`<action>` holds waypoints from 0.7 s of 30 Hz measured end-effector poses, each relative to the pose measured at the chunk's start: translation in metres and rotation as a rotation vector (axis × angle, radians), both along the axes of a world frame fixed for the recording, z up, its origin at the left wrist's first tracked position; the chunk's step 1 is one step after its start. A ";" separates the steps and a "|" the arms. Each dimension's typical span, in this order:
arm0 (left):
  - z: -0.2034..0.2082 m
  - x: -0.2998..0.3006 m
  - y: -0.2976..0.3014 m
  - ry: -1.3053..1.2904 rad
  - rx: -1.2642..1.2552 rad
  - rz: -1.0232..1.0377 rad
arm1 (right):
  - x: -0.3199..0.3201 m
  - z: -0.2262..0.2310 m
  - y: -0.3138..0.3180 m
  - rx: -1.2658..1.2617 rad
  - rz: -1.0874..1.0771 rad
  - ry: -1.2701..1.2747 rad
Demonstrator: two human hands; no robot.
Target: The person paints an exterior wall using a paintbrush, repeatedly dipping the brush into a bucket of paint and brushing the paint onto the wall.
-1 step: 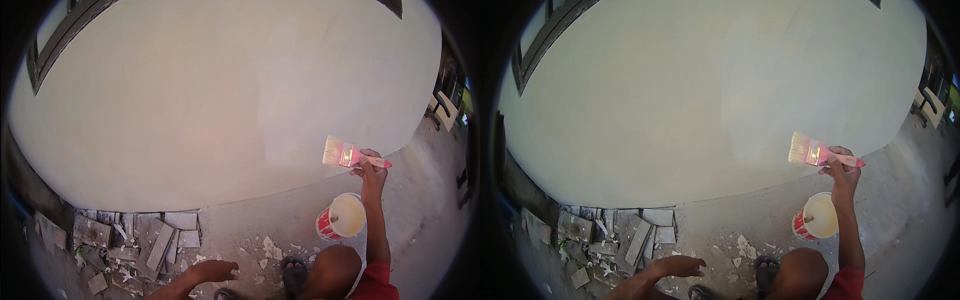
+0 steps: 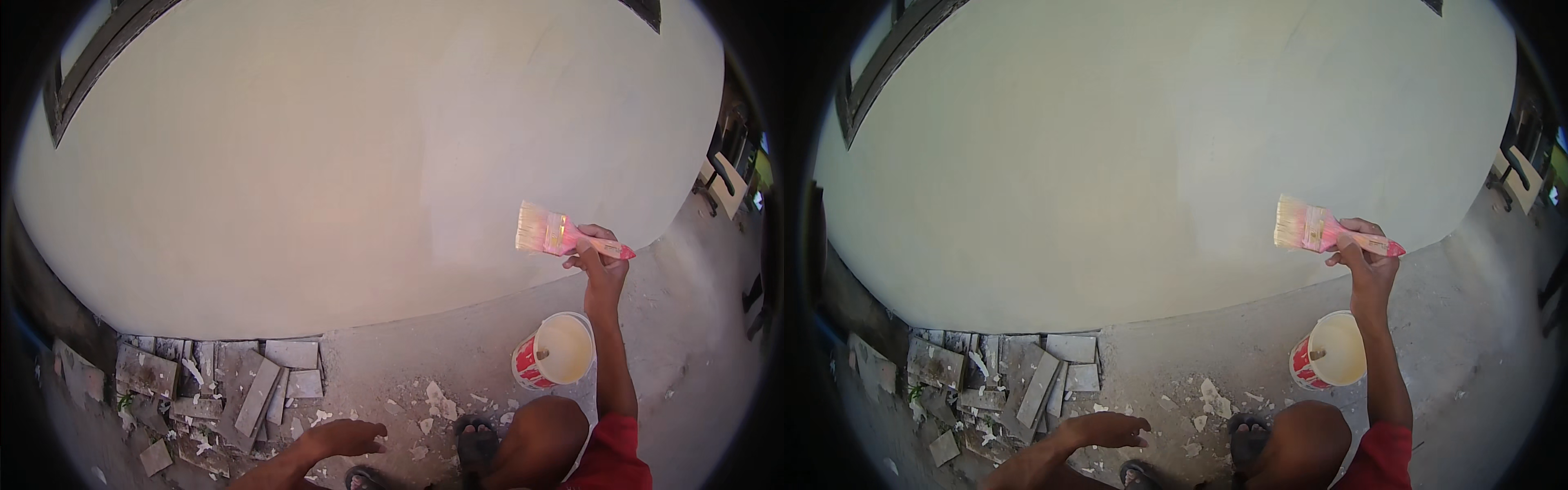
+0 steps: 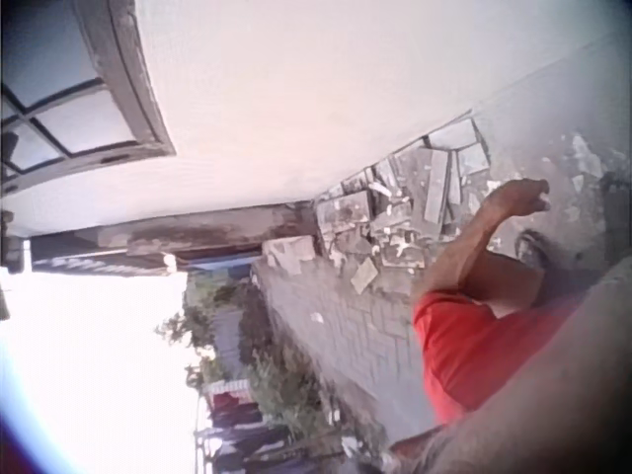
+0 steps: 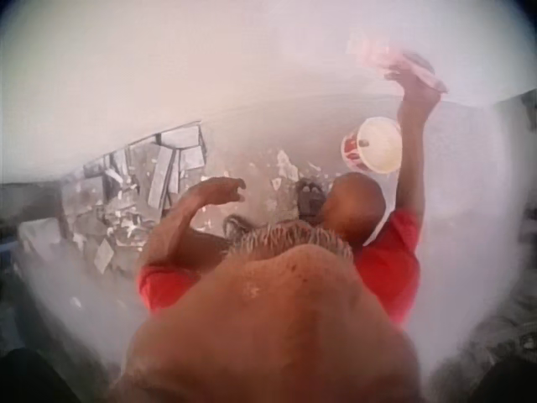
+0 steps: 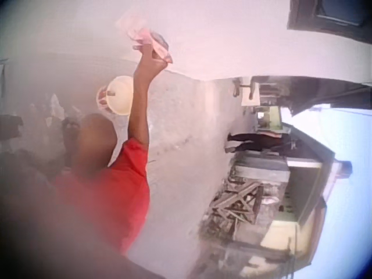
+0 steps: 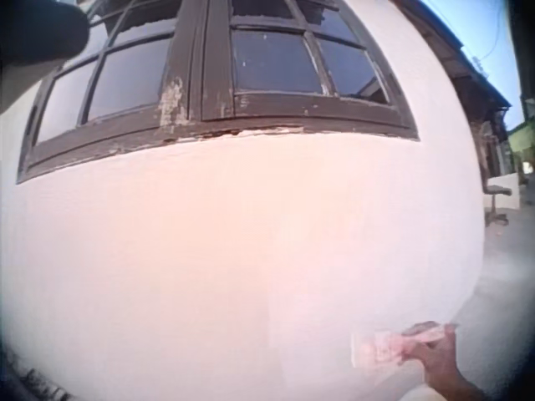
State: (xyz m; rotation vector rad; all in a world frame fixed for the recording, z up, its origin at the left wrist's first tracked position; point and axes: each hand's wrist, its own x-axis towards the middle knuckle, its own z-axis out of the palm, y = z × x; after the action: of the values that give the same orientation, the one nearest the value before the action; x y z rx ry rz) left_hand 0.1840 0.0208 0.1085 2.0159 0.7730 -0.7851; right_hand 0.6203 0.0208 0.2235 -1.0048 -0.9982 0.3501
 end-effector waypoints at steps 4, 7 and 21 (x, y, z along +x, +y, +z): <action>0.000 0.001 0.003 -0.044 0.045 0.010 | -0.041 0.062 0.050 0.116 0.011 -0.377; -0.010 -0.008 0.003 -0.068 0.064 0.028 | -0.059 0.086 0.076 0.173 0.026 -0.631; -0.001 -0.017 -0.003 -0.061 0.076 0.008 | -0.056 0.143 0.110 0.578 -0.407 -1.506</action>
State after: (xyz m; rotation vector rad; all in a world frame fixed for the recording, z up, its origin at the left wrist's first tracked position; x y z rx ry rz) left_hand 0.1667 0.0183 0.1077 2.0929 0.7855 -0.6958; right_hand 0.5639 0.1303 0.3663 -0.7977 -1.9850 -1.1734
